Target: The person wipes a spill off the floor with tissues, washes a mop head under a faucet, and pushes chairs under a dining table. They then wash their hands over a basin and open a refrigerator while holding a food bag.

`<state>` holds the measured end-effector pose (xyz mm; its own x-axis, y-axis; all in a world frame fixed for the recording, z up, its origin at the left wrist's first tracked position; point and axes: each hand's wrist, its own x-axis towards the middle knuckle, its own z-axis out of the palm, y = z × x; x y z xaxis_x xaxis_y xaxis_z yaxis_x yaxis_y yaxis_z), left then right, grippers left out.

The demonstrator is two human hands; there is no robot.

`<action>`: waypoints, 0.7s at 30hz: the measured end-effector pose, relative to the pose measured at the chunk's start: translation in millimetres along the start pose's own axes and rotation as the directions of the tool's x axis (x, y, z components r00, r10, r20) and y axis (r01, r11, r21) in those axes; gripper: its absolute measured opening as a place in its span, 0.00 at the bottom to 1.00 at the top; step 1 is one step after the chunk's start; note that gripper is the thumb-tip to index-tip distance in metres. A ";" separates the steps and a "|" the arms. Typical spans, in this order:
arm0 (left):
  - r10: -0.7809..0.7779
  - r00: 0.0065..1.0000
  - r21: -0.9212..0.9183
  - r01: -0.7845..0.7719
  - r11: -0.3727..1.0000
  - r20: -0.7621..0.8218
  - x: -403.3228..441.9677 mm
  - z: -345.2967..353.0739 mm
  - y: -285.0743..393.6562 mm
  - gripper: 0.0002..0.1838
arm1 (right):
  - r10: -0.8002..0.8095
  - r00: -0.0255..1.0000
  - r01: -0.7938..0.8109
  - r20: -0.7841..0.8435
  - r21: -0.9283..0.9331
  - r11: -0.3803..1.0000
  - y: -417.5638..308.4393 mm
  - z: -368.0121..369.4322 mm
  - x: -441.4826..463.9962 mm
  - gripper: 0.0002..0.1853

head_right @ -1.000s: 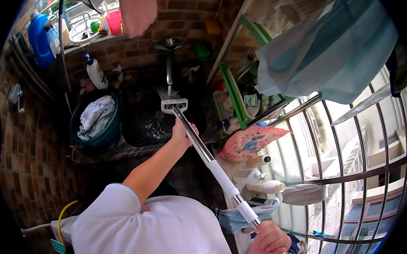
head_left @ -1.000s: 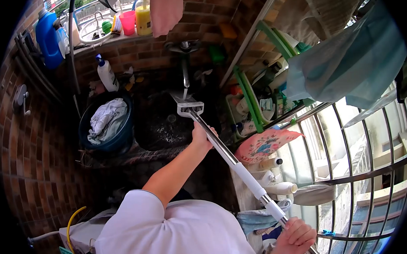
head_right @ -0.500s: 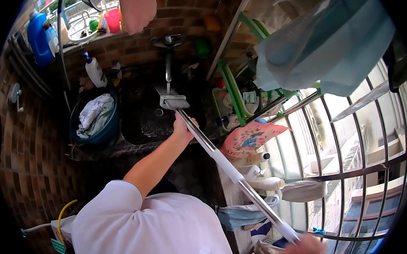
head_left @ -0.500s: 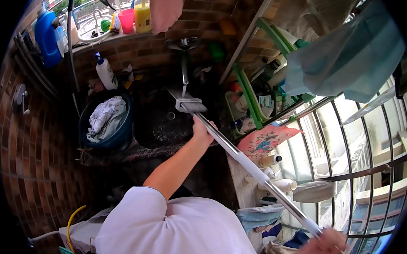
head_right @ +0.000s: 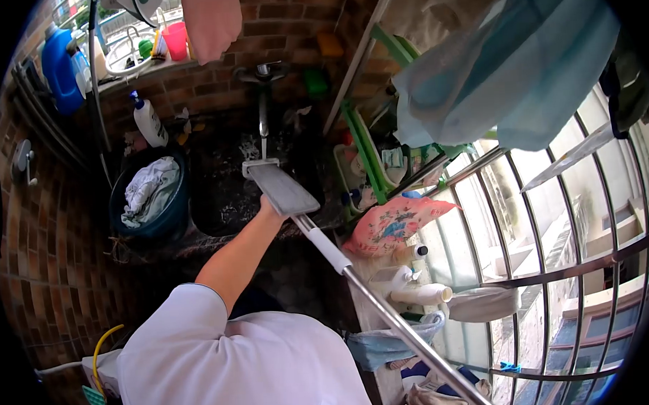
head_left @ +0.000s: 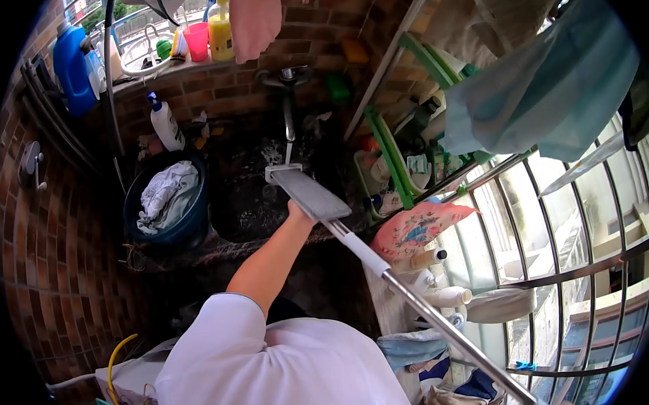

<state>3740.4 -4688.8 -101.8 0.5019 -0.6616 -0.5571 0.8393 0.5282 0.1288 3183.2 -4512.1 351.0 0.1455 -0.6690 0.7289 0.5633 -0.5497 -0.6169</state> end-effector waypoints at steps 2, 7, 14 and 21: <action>-0.024 0.997 0.067 0.019 0.998 0.076 9.7 -16.2 -15.9 0.20 | -0.031 0.973 0.003 -0.230 -0.123 0.992 62.0 12.7 -16.8 0.26; -0.186 0.981 0.037 0.188 0.982 -0.054 -63.8 33.8 -14.8 0.31 | 0.156 0.972 -0.183 -0.176 -0.154 0.971 182.7 106.4 -40.0 0.21; -0.126 0.977 0.113 0.107 0.988 0.173 36.2 -14.4 9.0 0.14 | 0.127 0.992 -0.112 -0.013 0.391 0.913 29.2 19.1 -25.6 0.29; -0.265 0.961 0.000 0.266 0.964 0.080 1.5 4.3 -7.7 0.25 | 0.090 0.982 -0.047 -0.164 0.253 0.966 101.6 14.0 -42.9 0.19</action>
<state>3735.6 -4696.1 -100.1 0.2762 -0.8183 -0.5041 0.9425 0.3332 -0.0244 3245.6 -4532.3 261.2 0.0607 -0.7887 0.6118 0.7430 -0.3736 -0.5553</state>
